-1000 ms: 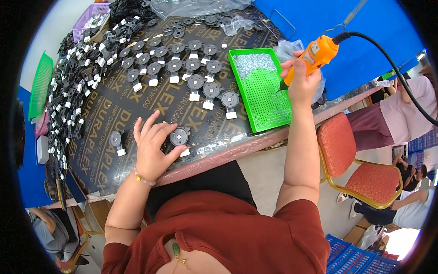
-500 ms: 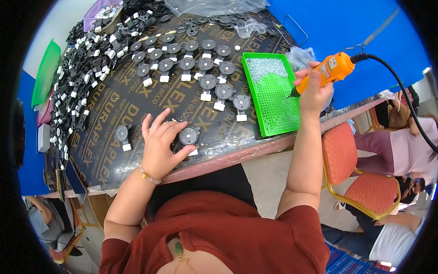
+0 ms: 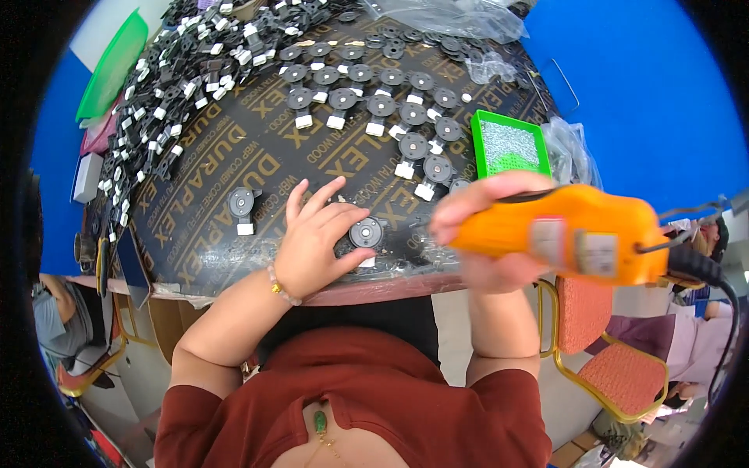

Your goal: Assembling small electronic speakers using an electric screwdriver to fasten screws.

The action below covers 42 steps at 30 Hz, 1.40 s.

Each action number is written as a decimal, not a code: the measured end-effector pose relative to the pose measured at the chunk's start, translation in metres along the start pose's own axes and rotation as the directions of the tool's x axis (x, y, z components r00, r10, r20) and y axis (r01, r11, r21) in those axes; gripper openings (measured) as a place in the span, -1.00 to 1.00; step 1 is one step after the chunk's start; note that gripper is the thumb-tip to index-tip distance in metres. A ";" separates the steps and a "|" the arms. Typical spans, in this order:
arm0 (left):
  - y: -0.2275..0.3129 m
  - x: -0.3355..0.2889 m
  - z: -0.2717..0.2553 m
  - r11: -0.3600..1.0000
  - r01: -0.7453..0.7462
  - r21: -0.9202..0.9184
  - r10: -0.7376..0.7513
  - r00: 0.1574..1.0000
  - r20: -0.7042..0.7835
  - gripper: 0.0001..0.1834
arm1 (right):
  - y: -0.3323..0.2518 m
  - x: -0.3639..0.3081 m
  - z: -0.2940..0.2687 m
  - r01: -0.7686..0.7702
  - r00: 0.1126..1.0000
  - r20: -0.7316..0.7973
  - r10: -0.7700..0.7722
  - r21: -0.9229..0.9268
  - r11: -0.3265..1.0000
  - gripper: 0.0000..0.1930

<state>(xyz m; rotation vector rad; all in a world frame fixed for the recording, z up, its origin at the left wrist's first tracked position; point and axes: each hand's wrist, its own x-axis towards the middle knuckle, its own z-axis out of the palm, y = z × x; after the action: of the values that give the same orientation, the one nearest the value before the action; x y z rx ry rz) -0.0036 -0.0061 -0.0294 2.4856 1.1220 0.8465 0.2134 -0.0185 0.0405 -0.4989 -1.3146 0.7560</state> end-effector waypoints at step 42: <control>-0.030 -0.018 -0.099 0.817 0.240 0.525 -0.311 0.949 0.049 -0.49 | 0.003 -0.004 0.004 0.024 0.999 0.033 -0.030 0.153 0.988 -0.25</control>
<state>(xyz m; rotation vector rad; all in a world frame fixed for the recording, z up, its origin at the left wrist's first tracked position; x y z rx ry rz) -0.0915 0.0019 0.0272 2.6191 1.7981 0.3124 0.2087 -0.0201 0.0364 -0.3459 -1.2821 0.8392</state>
